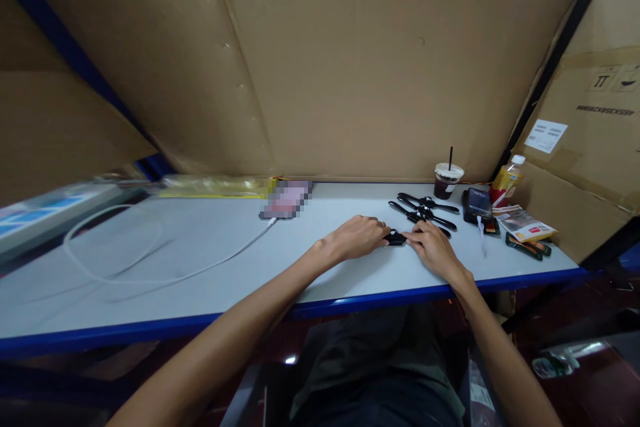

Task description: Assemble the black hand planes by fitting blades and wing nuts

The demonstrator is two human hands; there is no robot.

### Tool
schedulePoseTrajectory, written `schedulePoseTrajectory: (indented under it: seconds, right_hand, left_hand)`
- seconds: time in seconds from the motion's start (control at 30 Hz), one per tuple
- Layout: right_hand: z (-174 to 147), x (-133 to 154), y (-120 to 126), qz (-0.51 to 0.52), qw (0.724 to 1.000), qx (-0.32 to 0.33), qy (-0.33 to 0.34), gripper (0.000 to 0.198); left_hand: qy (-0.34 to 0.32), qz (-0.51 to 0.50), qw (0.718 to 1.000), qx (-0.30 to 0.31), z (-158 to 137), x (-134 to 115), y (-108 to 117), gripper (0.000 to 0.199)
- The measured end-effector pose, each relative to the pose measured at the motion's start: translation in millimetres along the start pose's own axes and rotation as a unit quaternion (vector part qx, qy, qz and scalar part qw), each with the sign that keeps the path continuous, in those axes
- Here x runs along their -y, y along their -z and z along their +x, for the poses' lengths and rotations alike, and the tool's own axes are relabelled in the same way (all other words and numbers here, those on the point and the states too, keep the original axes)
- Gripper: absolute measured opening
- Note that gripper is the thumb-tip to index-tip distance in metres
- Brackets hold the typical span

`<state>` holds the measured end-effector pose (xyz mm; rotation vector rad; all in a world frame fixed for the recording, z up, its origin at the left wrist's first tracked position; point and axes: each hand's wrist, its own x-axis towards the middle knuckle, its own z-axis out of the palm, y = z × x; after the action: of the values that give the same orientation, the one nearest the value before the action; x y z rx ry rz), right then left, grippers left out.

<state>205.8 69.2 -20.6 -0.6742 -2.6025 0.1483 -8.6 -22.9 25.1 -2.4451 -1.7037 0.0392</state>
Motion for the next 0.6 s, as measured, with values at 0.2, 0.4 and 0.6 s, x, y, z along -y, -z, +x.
schedulePoseTrajectory:
  seconds: [0.2,0.4,0.6]
  right_hand:
    - [-0.2,-0.8,-0.9,0.016,1.000,-0.005,-0.006,0.030]
    - [1.5,2.8,-0.1,0.014,0.999,0.000,-0.031,0.027]
    - [0.2,12.6,17.4,-0.045,0.995,0.053,-0.065,0.028]
  left_hand:
    - [0.011,-0.039,0.999,0.033,-4.0,5.8,12.1,0.021]
    - [0.031,-0.122,0.991,0.037,-5.7,23.5,10.6,0.022]
    - [0.042,-0.121,0.991,0.025,-5.7,27.8,7.4,0.025]
